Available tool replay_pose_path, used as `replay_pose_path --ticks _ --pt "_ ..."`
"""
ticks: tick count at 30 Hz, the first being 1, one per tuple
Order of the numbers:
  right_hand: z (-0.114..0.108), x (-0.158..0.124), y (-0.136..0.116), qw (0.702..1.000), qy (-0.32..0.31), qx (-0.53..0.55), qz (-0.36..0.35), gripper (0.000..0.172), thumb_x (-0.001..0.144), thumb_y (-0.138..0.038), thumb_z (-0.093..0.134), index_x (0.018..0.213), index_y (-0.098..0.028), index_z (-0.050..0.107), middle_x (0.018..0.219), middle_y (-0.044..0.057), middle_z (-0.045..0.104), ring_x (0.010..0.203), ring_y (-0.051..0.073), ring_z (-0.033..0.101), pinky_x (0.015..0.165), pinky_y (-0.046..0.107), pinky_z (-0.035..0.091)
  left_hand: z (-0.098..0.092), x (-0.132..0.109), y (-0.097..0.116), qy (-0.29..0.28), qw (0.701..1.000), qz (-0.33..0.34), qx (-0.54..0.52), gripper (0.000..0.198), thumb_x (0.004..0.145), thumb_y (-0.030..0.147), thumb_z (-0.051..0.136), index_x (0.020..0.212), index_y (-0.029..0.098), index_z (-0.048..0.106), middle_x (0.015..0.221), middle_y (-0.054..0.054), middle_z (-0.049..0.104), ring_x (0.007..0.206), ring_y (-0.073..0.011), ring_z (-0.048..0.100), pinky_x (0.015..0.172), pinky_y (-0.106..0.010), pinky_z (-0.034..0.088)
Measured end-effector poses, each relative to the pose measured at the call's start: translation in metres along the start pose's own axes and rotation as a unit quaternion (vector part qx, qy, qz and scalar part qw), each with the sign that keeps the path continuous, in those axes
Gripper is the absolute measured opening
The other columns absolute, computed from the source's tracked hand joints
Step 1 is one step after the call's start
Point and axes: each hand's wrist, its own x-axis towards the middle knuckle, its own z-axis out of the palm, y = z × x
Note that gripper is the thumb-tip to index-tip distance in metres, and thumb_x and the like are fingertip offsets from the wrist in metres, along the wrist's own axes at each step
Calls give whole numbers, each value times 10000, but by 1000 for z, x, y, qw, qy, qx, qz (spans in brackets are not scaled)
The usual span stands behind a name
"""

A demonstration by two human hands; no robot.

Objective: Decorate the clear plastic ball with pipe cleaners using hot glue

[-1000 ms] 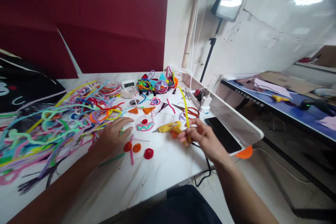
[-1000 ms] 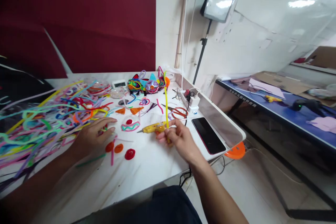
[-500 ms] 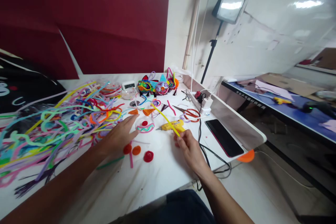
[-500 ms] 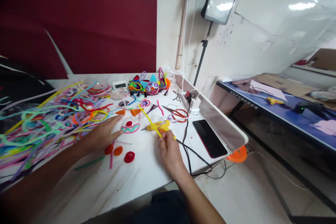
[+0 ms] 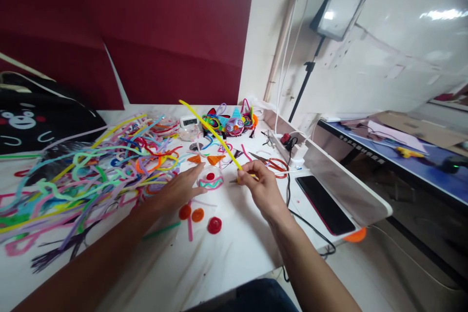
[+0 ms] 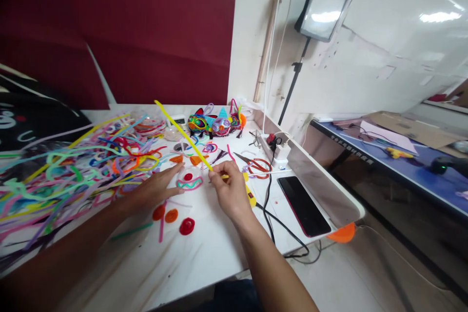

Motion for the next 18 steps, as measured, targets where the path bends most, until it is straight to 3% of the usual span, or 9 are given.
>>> replay_pose_path --ticks 6,12,18 --pt "21 36 8 999 -44 -22 13 219 718 -407 641 745 -197 585 633 -32 486 590 126 434 559 252 355 2 1 -2 0 1000 9 4 773 825 393 537 1506 132 281 1559 -163 329 1428 -268 326 1149 -394 284" --pt "26 41 19 994 -43 -102 -15 175 767 -367 604 746 -194 594 664 -21 534 617 130 448 580 251 342 3 -1 -1 16 1000 15 -6 713 828 356 536 1486 157 346 1541 -142 371 1406 -281 364 1139 -417 312" --pt "20 45 11 983 -67 -169 -29 91 783 -276 596 729 -205 576 634 -30 534 596 131 461 557 240 322 4 -2 -3 16 1000 12 -11 735 841 408 525 1512 192 318 1551 -113 354 1416 -267 346 1149 -405 304"
